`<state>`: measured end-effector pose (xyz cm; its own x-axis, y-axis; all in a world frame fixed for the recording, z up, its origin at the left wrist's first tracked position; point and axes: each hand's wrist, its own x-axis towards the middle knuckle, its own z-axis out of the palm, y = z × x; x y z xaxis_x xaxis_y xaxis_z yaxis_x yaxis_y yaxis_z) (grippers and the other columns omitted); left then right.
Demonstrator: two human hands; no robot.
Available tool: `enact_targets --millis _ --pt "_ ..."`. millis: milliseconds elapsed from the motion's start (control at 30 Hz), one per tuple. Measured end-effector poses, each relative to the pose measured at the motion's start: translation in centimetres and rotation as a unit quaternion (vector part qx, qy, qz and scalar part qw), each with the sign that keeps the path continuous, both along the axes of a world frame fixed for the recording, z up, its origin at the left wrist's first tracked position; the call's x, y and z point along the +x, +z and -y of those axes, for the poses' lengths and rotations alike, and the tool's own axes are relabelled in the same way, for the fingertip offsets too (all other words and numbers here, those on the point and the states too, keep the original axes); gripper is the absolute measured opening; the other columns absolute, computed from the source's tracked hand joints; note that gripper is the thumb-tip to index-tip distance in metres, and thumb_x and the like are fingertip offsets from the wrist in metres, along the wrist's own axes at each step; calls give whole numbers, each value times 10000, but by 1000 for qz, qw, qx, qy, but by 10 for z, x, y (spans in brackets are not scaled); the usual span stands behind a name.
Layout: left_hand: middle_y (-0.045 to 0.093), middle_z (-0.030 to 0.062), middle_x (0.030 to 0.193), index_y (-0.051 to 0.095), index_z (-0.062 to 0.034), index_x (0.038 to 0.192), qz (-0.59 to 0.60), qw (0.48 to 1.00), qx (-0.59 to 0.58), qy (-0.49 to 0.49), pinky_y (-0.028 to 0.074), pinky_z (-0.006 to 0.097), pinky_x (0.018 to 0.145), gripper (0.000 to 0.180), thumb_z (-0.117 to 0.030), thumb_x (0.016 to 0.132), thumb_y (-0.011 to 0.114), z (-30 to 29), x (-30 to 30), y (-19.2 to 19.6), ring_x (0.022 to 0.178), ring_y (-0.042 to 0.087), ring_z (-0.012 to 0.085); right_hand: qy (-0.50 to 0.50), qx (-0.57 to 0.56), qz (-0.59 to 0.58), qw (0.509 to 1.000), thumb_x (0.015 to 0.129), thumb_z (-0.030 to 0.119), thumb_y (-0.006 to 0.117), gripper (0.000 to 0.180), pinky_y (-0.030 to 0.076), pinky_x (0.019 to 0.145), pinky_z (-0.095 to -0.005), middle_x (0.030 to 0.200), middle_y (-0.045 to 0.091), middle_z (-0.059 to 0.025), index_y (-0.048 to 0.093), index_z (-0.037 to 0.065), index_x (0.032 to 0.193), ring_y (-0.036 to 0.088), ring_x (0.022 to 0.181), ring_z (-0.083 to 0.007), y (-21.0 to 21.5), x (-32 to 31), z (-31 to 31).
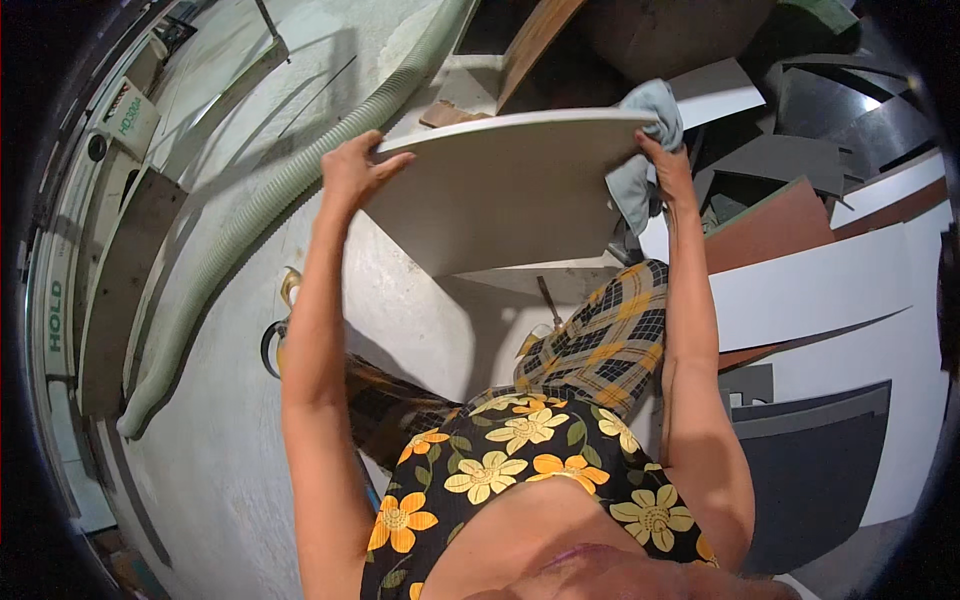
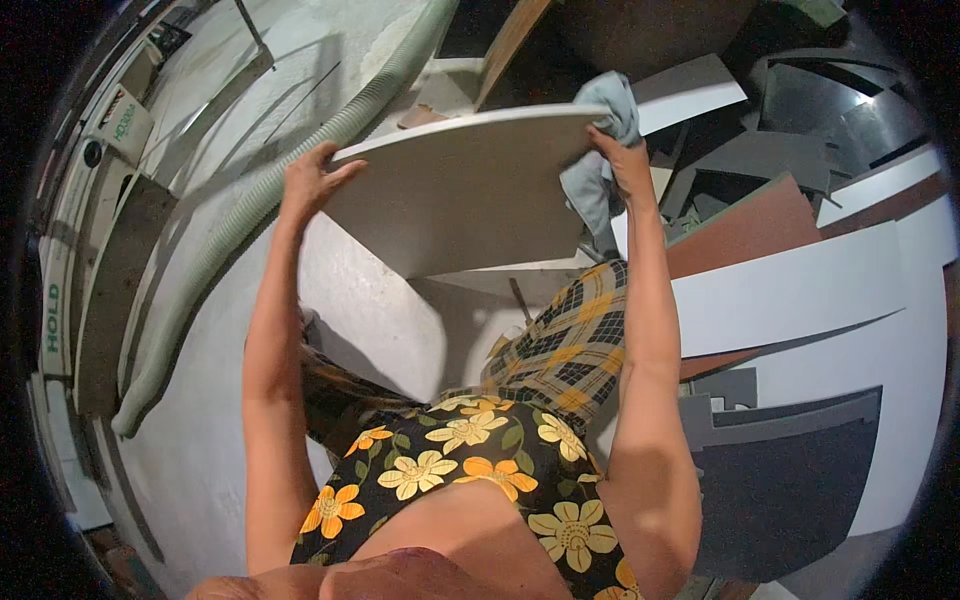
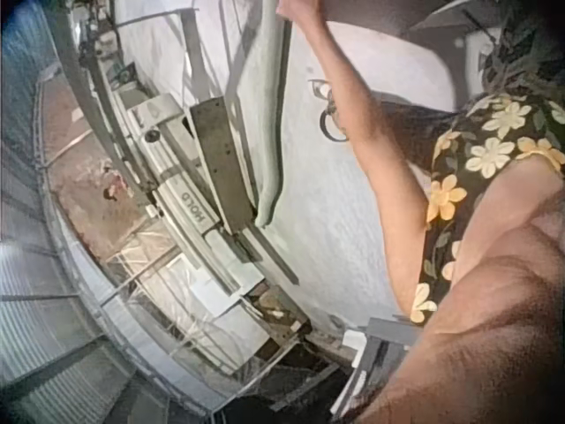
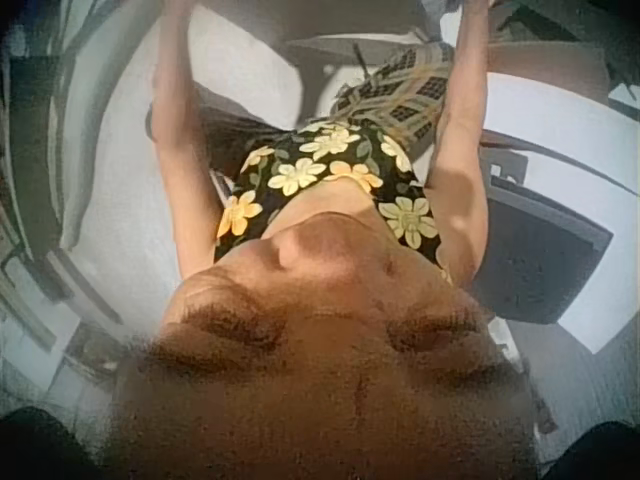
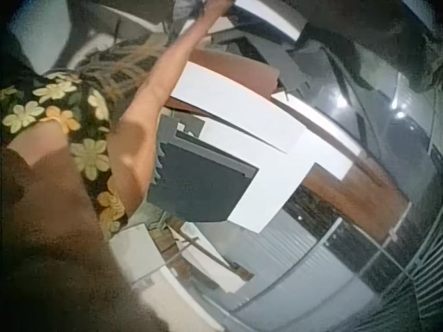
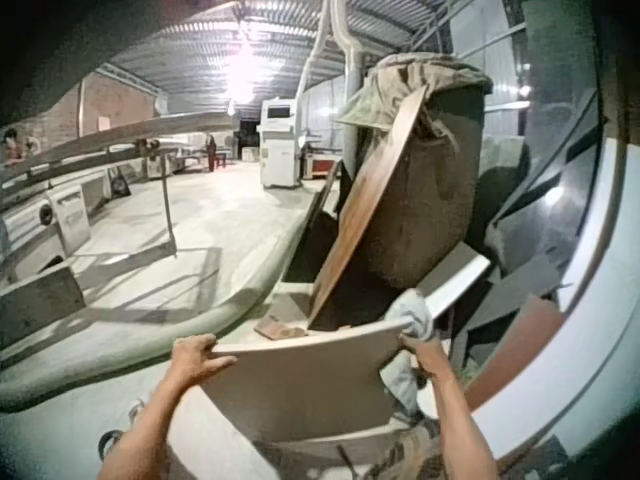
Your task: Wiping down and organizing furniture panel pieces on the floor of a woodworking workshop.
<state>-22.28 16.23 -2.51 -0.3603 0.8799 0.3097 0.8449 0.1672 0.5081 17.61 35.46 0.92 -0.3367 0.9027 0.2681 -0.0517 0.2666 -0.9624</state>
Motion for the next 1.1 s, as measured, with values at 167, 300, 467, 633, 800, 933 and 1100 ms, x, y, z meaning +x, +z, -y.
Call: enact_targets --millis 167,300,467,633,800,933,1100 --pt "655 112 772 640 -44 877 -6 994 -106 -1 468 370 724 542 -529 652 729 39 -26 40 746 622 307 25 138 160 977 725 253 773 514 454 807 -277 994 626 -58 581 0 1129 572 883 -156 47 -94 22" --pt "659 110 758 615 -14 933 -36 974 211 -71 491 366 696 460 -361 677 775 51 6 70 721 647 254 26 358 99 928 673 340 783 638 496 837 -359 1060 632 -164 549 13 1168 633 936 -249 78 -193 95" --pt "672 96 847 635 -29 961 138 969 193 65 492 275 647 321 -224 737 755 90 -18 52 714 636 176 120 364 126 915 713 312 738 538 503 805 -407 1030 614 -179 548 68 1153 616 902 -370 54 -261 127" --pt "663 48 831 650 -37 961 189 933 275 137 474 251 666 271 -142 733 754 128 -62 16 738 594 96 40 377 188 906 740 228 657 430 465 857 -427 998 607 -177 552 96 1136 590 960 -357 -42 -230 71" --pt "665 56 810 658 -22 946 139 952 212 172 472 270 671 318 -257 746 732 105 -79 17 741 605 126 96 225 171 954 688 255 737 603 407 956 -353 1177 570 -209 532 1 1195 544 1104 -337 -108 -186 -27" --pt "672 71 788 661 -20 945 58 958 204 193 478 286 672 379 -332 738 716 83 -103 12 731 624 148 89 170 213 958 716 323 734 571 447 890 -360 1065 623 -208 562 7 1159 601 1007 -316 -83 -199 -17" --pt "684 99 798 669 -36 947 145 944 225 194 489 305 674 378 -349 739 698 62 -109 9 723 650 189 36 174 245 953 746 497 677 620 463 858 -389 1035 636 -203 593 14 1126 610 977 -337 -68 -196 -9"
